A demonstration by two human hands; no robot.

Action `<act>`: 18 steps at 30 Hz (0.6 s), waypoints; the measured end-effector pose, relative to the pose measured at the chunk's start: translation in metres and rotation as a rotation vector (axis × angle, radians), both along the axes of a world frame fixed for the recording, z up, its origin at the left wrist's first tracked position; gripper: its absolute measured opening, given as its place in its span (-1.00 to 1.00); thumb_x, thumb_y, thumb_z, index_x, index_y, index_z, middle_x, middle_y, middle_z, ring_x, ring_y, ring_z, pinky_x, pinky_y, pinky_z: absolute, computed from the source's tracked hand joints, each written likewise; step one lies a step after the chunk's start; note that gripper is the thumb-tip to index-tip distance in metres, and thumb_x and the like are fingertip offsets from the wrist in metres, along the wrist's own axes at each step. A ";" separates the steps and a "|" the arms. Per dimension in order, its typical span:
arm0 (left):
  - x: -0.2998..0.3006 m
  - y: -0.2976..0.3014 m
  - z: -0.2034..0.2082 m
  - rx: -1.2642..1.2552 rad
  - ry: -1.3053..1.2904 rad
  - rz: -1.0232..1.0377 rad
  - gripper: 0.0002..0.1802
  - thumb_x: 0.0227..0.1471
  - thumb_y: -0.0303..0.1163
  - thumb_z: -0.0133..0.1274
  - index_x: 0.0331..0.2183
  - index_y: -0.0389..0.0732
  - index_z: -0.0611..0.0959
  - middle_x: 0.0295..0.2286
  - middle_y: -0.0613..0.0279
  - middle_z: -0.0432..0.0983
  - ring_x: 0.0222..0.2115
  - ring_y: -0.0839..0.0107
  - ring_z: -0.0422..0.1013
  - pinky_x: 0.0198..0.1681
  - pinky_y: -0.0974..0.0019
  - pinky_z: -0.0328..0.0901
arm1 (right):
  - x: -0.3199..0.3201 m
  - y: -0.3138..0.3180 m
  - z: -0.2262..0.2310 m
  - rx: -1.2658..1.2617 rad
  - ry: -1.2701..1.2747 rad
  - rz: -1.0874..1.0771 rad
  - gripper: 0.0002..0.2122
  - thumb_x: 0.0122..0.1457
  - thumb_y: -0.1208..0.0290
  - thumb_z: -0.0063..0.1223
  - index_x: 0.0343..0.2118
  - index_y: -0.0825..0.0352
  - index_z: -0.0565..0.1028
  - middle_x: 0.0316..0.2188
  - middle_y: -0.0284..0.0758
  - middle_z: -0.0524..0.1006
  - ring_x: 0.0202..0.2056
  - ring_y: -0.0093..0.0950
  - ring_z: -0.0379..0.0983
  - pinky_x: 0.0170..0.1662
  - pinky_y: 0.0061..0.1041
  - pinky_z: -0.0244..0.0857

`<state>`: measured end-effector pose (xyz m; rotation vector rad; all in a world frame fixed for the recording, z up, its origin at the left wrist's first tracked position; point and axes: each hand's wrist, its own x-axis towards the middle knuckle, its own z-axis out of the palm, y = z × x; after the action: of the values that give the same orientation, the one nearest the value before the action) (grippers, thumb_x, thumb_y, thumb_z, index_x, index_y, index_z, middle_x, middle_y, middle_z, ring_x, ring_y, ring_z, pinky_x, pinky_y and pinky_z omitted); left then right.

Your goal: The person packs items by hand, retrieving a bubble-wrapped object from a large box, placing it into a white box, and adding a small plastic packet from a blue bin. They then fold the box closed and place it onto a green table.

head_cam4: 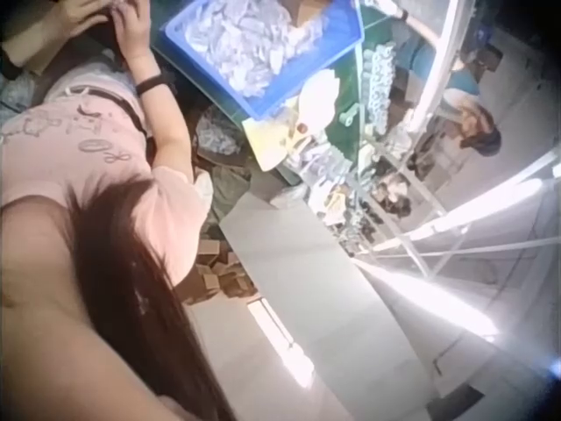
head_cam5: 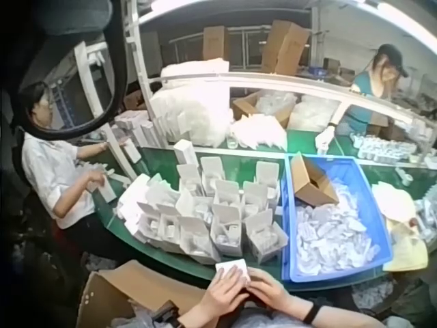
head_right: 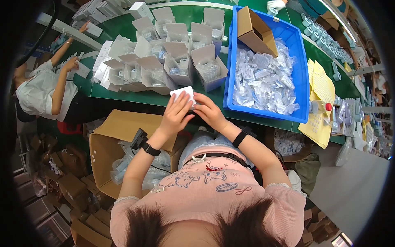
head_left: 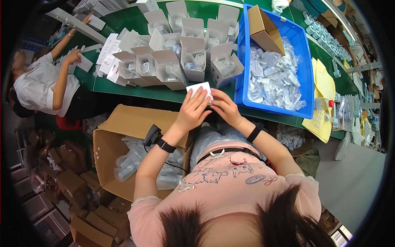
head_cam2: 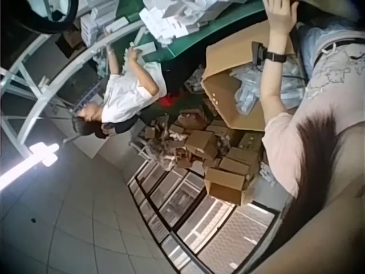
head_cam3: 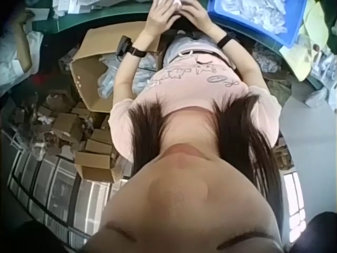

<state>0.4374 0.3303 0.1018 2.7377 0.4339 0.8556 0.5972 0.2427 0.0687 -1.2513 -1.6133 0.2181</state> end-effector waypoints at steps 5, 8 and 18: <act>0.008 0.001 -0.001 -0.074 -0.017 0.014 -0.68 -0.19 -0.51 0.08 -0.27 -0.38 0.55 -0.16 -0.03 0.42 -0.05 0.09 0.30 0.01 0.11 0.17 | -0.011 0.002 0.000 -0.229 0.329 -0.067 -0.45 -0.15 0.63 0.17 -0.01 0.37 0.27 -0.01 -0.11 0.32 0.02 -0.12 0.25 0.02 -0.40 0.21; 0.006 0.006 -0.005 0.031 0.004 -0.002 -0.68 -0.21 -0.50 0.06 -0.29 -0.39 0.55 -0.19 -0.04 0.44 -0.07 0.09 0.33 -0.03 0.13 0.22 | -0.007 0.010 -0.006 -0.301 0.352 -0.035 -0.34 -0.15 0.63 0.16 0.09 0.34 0.18 0.05 -0.11 0.27 0.06 -0.15 0.22 0.04 -0.42 0.18; 0.009 0.005 0.003 0.252 0.048 0.000 -0.70 -0.25 -0.49 0.03 -0.35 -0.41 0.56 -0.31 -0.02 0.49 -0.20 0.13 0.41 -0.18 0.20 0.32 | -0.008 0.013 -0.011 -0.286 0.151 0.004 -0.35 -0.12 0.63 0.11 0.11 0.42 0.13 0.09 -0.02 0.18 0.07 -0.13 0.17 0.02 -0.38 0.20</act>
<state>0.4466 0.3351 0.1050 2.9931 0.3571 0.9020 0.5890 0.2561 0.0580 -1.4116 -1.4902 0.5486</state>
